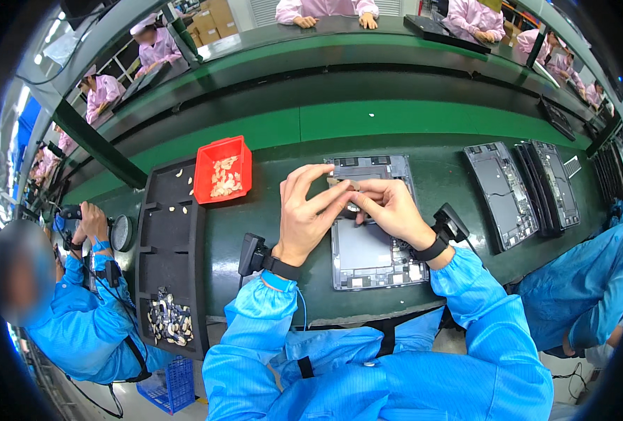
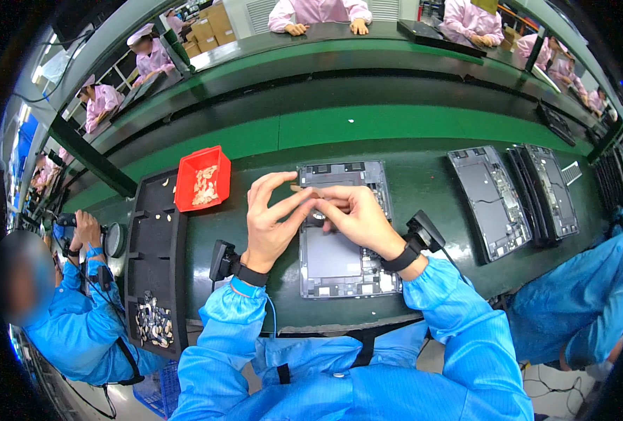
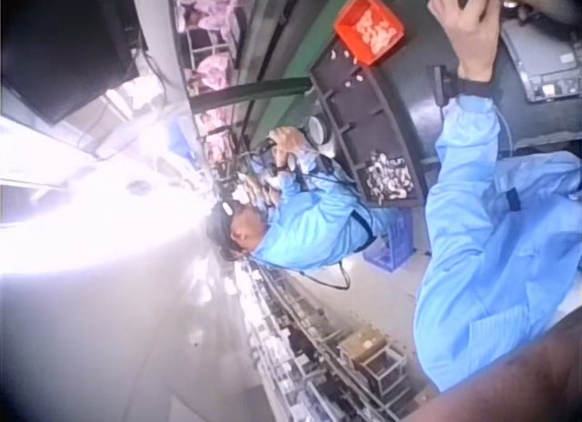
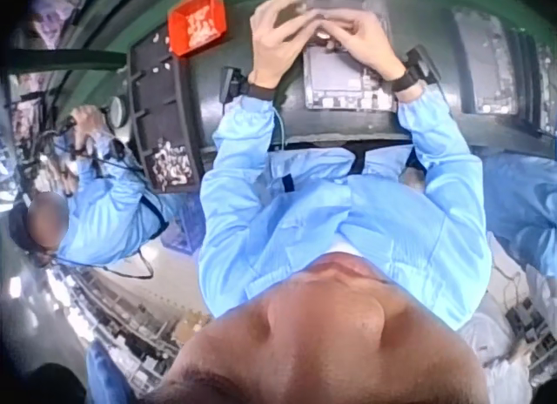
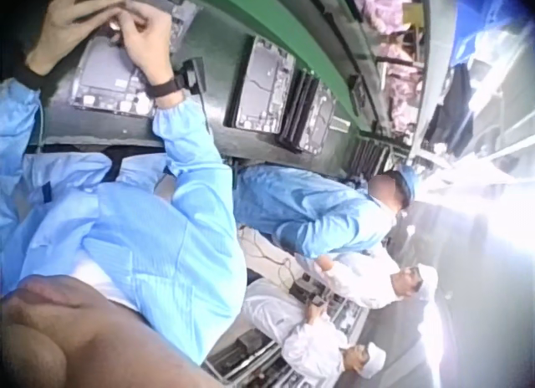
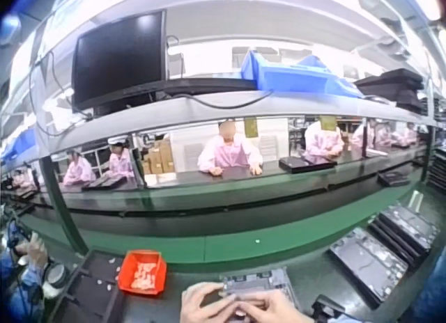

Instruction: Assembling internal components, including wiring and circuit boards, into an electronic device housing on a production line.

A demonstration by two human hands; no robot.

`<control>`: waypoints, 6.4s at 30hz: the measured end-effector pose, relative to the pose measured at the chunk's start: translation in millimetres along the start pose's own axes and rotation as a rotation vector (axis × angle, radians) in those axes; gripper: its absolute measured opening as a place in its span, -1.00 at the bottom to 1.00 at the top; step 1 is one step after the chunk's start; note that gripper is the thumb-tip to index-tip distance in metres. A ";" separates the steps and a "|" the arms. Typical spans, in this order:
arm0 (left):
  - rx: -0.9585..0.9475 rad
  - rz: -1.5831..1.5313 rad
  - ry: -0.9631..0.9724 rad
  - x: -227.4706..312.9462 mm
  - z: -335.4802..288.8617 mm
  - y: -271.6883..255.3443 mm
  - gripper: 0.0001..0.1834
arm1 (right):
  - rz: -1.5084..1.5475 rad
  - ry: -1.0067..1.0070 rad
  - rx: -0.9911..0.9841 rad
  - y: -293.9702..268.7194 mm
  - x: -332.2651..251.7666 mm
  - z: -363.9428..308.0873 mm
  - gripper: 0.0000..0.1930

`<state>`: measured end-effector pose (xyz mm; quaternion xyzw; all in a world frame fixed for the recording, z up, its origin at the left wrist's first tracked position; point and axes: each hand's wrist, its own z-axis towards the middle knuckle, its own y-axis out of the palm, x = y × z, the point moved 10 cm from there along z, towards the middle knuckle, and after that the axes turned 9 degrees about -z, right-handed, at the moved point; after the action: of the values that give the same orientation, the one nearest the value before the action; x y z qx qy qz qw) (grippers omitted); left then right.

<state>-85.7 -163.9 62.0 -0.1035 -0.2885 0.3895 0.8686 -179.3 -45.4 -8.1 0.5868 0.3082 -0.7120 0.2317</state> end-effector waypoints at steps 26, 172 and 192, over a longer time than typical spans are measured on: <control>-0.122 -0.354 -0.145 -16.2 -4.6 -3.2 -0.88 | -0.421 -0.253 -0.203 29.4 -22.8 -10.3 -0.75; -0.871 0.072 -0.836 -55.1 -32.5 81.5 0.01 | 0.080 -0.047 0.220 -91.1 44.1 25.8 -0.74; 0.307 -0.916 -1.350 6.6 -219.0 -68.9 -0.63 | -0.053 -0.011 0.407 -94.8 -51.2 -126.5 -0.87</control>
<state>87.7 -195.7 -85.1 0.3999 -0.7047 0.0107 0.5859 -146.7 109.6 42.5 0.6094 0.1722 -0.7686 0.0911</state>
